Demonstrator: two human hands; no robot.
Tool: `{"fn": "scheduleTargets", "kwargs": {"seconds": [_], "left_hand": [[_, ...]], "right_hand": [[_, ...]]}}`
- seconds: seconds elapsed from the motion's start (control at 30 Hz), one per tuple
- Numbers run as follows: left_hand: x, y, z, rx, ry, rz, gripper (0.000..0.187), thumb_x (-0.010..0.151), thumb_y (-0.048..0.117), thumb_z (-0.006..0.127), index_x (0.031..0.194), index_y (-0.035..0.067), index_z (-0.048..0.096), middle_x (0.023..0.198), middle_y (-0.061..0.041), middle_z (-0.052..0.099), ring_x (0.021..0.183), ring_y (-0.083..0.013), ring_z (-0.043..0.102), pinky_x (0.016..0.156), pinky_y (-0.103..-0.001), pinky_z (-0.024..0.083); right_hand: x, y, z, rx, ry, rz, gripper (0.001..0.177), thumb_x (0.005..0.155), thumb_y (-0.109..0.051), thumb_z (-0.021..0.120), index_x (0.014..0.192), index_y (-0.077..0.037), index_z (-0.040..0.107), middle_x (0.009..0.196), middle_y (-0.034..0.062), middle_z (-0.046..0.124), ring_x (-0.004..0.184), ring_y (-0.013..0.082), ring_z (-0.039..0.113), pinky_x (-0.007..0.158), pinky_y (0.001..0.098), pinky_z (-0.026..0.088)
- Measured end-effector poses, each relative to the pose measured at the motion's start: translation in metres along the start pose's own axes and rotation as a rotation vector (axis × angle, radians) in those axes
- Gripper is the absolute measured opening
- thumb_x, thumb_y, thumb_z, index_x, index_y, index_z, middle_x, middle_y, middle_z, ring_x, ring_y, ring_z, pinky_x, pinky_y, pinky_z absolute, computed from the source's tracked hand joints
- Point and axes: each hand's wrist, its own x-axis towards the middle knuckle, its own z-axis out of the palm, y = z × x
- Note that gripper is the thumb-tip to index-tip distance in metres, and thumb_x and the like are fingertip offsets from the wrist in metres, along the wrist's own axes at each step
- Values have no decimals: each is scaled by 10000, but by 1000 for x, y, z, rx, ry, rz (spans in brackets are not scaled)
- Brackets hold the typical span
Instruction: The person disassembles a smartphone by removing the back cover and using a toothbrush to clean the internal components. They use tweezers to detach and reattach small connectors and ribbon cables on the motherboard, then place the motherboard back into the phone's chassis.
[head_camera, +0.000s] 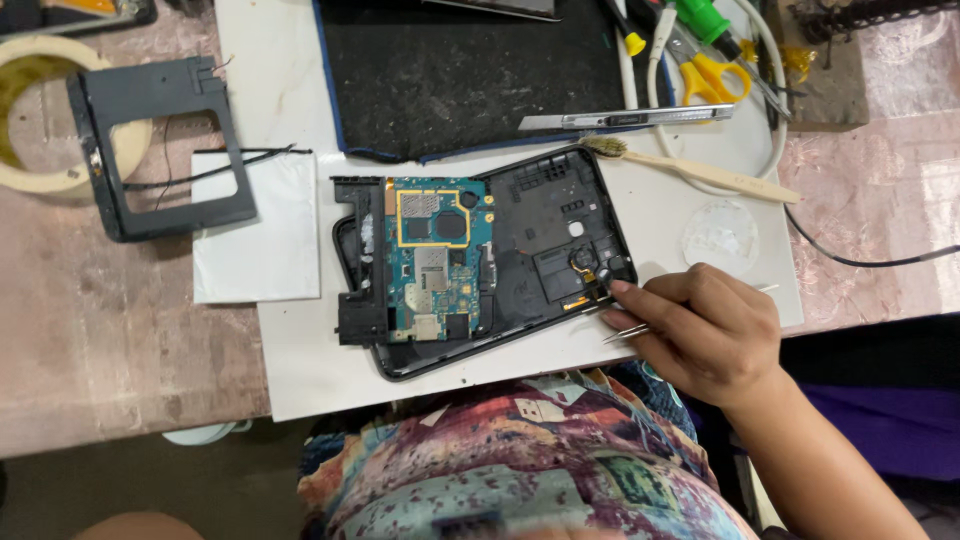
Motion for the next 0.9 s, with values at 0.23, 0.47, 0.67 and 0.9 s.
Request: {"fn": "scheduleTargets", "kwargs": {"seconds": [0.23,0.47,0.67,0.9], "left_hand": [[-51,22,-7,284,93,-180,344,922,183,703,1264,152,683,1261,2,687,1222,-259,581,1128,-491,399],[-31,-11,-13,405,185,-147,384,931,203,729,1307,178,654,1296,17,663,1256,-263,567,1111,-478,408],[-47,-41,-9,406,104,-329,423,939,219,751,1343,199,628,1326,30,643,1286,-267,555,1097,-467,415],[-43,-97,13,266,-125,-415,1248,531,748,775,1501,30,458,1482,-154,509,1412,-360,388,1141,-590,312]], "right_hand": [[-14,3,8,40,56,32,335,826,-62,871,1136,7,765,926,113,680,701,176,639,575,276,478],[-15,7,-18,-30,104,240,334,782,-20,798,1103,60,756,894,175,661,670,211,604,604,315,489],[-6,7,-28,-142,49,277,269,1003,100,781,1242,-19,750,997,146,640,790,187,635,697,258,506],[9,16,-29,-179,27,332,318,916,79,849,1202,-43,782,928,109,651,707,171,627,634,267,483]]}}
